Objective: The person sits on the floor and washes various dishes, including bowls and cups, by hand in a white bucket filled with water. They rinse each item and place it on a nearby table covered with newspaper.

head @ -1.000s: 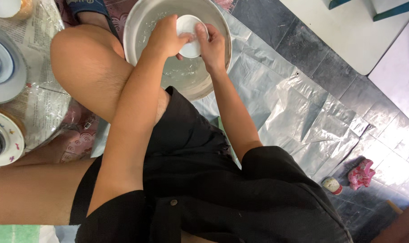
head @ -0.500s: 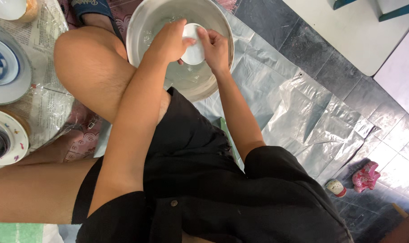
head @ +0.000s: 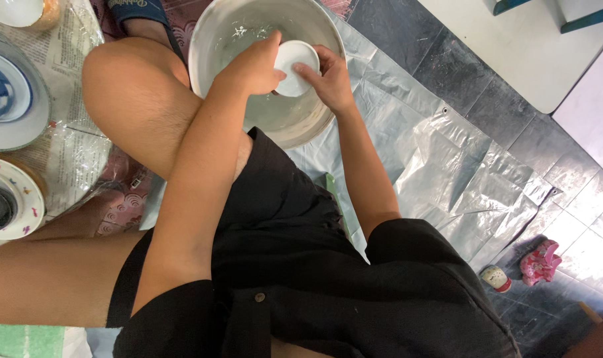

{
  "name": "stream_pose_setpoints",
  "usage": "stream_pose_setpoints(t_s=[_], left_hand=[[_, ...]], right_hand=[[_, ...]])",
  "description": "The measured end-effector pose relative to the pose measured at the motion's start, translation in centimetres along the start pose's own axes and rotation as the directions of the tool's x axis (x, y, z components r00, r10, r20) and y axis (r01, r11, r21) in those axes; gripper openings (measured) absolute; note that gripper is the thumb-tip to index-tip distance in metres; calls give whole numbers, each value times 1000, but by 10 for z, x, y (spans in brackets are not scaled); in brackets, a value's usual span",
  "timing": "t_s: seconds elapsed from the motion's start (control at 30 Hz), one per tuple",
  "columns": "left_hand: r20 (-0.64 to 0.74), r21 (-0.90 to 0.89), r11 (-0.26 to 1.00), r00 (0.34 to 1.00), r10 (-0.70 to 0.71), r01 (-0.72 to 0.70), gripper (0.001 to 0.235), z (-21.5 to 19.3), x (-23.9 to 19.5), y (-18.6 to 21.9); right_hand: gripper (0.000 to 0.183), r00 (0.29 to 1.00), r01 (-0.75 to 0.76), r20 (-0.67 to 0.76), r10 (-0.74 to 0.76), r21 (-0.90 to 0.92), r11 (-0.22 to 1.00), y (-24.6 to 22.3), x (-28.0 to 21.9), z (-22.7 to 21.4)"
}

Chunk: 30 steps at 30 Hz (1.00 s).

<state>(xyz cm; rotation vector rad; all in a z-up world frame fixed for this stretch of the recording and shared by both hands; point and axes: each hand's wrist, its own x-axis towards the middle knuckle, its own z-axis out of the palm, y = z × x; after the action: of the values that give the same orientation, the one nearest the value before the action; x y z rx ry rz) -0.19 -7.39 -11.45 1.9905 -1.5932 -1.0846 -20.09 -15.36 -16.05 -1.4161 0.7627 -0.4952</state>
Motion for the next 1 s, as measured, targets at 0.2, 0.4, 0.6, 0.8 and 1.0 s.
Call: stream_pose_setpoints(t_s=[0.2,0.4,0.6,0.8,1.0], left_hand=[[-215,127,981,969,-119,148,47,6,2,-3],[-405,253,923,898,-169,288,57,12,7,-12],[-423,230,911,878,-224,343,51,17,12,-21],[-421,217,915,878,-227,341,44,18,13,-22],[-376,189,911,884,-278,366,37,23,15,-27]], right_hand=[[17,980,71,-135,-149,-459,886,-23,1,16],[30,863,434,-8,-506,-501,749,-21,35,21],[19,894,369,-20,-447,-533,761,31,82,35],[13,994,52,-48,-98,-585,809,94,98,48],[16,999,-35,-47,8,-622,782,168,92,45]])
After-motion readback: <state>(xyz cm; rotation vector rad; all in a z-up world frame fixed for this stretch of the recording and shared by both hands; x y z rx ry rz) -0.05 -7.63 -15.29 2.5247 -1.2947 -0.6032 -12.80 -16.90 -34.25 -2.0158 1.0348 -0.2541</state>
